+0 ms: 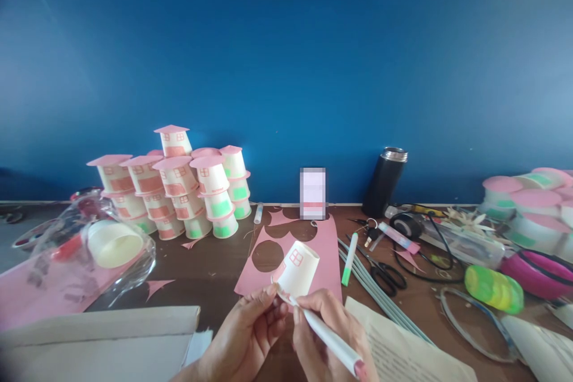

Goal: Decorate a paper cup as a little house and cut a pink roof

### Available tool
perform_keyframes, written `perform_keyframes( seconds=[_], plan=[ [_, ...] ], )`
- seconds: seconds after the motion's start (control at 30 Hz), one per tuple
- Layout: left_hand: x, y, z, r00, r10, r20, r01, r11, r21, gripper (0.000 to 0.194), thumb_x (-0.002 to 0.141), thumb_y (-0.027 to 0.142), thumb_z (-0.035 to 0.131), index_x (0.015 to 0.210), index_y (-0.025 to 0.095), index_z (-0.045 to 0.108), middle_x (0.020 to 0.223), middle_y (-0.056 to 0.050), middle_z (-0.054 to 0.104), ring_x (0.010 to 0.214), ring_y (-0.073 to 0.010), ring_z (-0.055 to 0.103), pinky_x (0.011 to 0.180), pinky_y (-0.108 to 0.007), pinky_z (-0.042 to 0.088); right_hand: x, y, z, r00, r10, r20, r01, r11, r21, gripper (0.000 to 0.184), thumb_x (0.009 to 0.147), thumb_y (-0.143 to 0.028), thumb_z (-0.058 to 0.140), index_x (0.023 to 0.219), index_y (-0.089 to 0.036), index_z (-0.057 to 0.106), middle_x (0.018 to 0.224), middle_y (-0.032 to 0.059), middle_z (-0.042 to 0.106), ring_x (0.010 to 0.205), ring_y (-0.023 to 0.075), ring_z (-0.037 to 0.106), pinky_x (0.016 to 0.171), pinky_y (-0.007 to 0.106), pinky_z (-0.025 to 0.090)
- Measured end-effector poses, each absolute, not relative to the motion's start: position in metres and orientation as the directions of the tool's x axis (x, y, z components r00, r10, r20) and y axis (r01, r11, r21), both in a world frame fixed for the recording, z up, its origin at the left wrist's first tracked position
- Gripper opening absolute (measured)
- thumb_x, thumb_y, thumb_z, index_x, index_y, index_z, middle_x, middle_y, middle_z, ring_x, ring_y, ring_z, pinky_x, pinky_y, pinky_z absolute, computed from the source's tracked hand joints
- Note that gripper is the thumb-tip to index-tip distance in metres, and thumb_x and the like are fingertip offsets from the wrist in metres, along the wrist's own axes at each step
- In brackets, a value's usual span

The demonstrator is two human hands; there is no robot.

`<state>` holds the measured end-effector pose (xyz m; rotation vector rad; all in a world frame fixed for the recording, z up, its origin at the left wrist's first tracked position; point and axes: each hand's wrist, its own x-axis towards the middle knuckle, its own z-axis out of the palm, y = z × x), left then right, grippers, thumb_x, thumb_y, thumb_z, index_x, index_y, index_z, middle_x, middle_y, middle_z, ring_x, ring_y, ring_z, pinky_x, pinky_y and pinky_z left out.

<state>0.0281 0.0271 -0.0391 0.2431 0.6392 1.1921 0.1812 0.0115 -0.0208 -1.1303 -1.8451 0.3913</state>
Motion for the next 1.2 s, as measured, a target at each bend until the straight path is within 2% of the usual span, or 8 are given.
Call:
perform_keyframes(
  seconds=[0.23, 0.37, 0.53, 0.7, 0.9, 1.03, 1.2],
  plan=[
    [0.0274, 0.0267, -0.0396, 0.227, 0.921, -0.315, -0.773, 0.367, 0.517, 0.022, 0.067, 0.026, 0.084, 0.074, 0.008, 0.072, 0.068, -0.006, 0.069, 0.065, -0.0109, 0.064, 0.059, -0.018, 0.051, 0.1815, 0.0117, -0.0186, -0.187, 0.821, 0.540, 0.545, 0.544, -0.638, 0.008, 0.093, -0.027, 0.052, 0.088, -0.024, 0.056, 0.067, -0.0036, 0.061, 0.054, 0.0121, 0.060, 0.053, 0.022, 0.048],
    [0.0274, 0.0271, -0.0398, 0.232, 0.932, -0.279, -0.774, 0.351, 0.528, 0.020, 0.071, 0.025, 0.081, 0.073, 0.009, 0.071, 0.068, -0.005, 0.069, 0.064, -0.0102, 0.063, 0.058, -0.017, 0.050, 0.1822, 0.0127, -0.0179, -0.245, 0.811, 0.531, 0.536, 0.569, -0.623, 0.005, 0.093, -0.025, 0.053, 0.090, -0.023, 0.057, 0.072, -0.0012, 0.066, 0.058, 0.0129, 0.064, 0.055, 0.021, 0.050],
    [0.0278, 0.0277, -0.0398, 0.224, 0.927, -0.299, -0.769, 0.357, 0.530, 0.021, 0.068, 0.026, 0.083, 0.071, 0.010, 0.070, 0.064, -0.003, 0.066, 0.062, -0.0100, 0.062, 0.056, -0.017, 0.048, 0.1810, 0.0129, -0.0200, -0.220, 0.813, 0.539, 0.531, 0.564, -0.633, 0.005, 0.093, -0.025, 0.053, 0.092, -0.024, 0.057, 0.073, -0.0016, 0.067, 0.060, 0.0134, 0.066, 0.059, 0.021, 0.051],
    [0.0280, 0.0265, -0.0396, 0.252, 0.931, -0.265, -0.759, 0.360, 0.543, 0.021, 0.071, 0.026, 0.081, 0.072, 0.008, 0.069, 0.064, -0.004, 0.066, 0.060, -0.0094, 0.061, 0.056, -0.017, 0.048, 0.1800, 0.0121, -0.0209, -0.224, 0.812, 0.539, 0.530, 0.566, -0.632, 0.004, 0.093, -0.025, 0.053, 0.092, -0.025, 0.057, 0.075, -0.0016, 0.067, 0.062, 0.0131, 0.066, 0.060, 0.021, 0.051],
    [0.0262, 0.0286, -0.0379, 0.202, 0.901, -0.383, -0.781, 0.384, 0.492, 0.016, 0.078, 0.022, 0.075, 0.074, 0.008, 0.070, 0.064, -0.003, 0.065, 0.056, -0.0077, 0.061, 0.048, -0.015, 0.049, 0.1812, 0.0128, -0.0213, -0.208, 0.820, 0.534, 0.547, 0.550, -0.631, 0.010, 0.093, -0.028, 0.054, 0.085, -0.024, 0.058, 0.067, -0.0013, 0.064, 0.053, 0.0134, 0.062, 0.054, 0.022, 0.051],
    [0.0250, 0.0298, -0.0363, 0.219, 0.896, -0.386, -0.768, 0.402, 0.498, 0.016, 0.082, 0.022, 0.071, 0.076, 0.007, 0.069, 0.062, -0.003, 0.065, 0.049, -0.0058, 0.058, 0.043, -0.013, 0.047, 0.1822, 0.0141, -0.0231, -0.217, 0.808, 0.548, 0.527, 0.570, -0.631, 0.010, 0.093, -0.028, 0.052, 0.086, -0.024, 0.057, 0.073, 0.0018, 0.069, 0.053, 0.0130, 0.063, 0.054, 0.021, 0.054],
    [0.0248, 0.0290, -0.0343, 0.206, 0.894, -0.397, -0.776, 0.397, 0.491, 0.014, 0.078, 0.020, 0.075, 0.074, 0.008, 0.068, 0.057, 0.001, 0.061, 0.045, -0.0052, 0.056, 0.038, -0.012, 0.044, 0.1840, 0.0140, -0.0232, -0.216, 0.814, 0.539, 0.563, 0.555, -0.612, 0.008, 0.093, -0.029, 0.052, 0.089, -0.024, 0.057, 0.067, -0.0003, 0.065, 0.054, 0.0141, 0.063, 0.057, 0.023, 0.056]
  ],
)
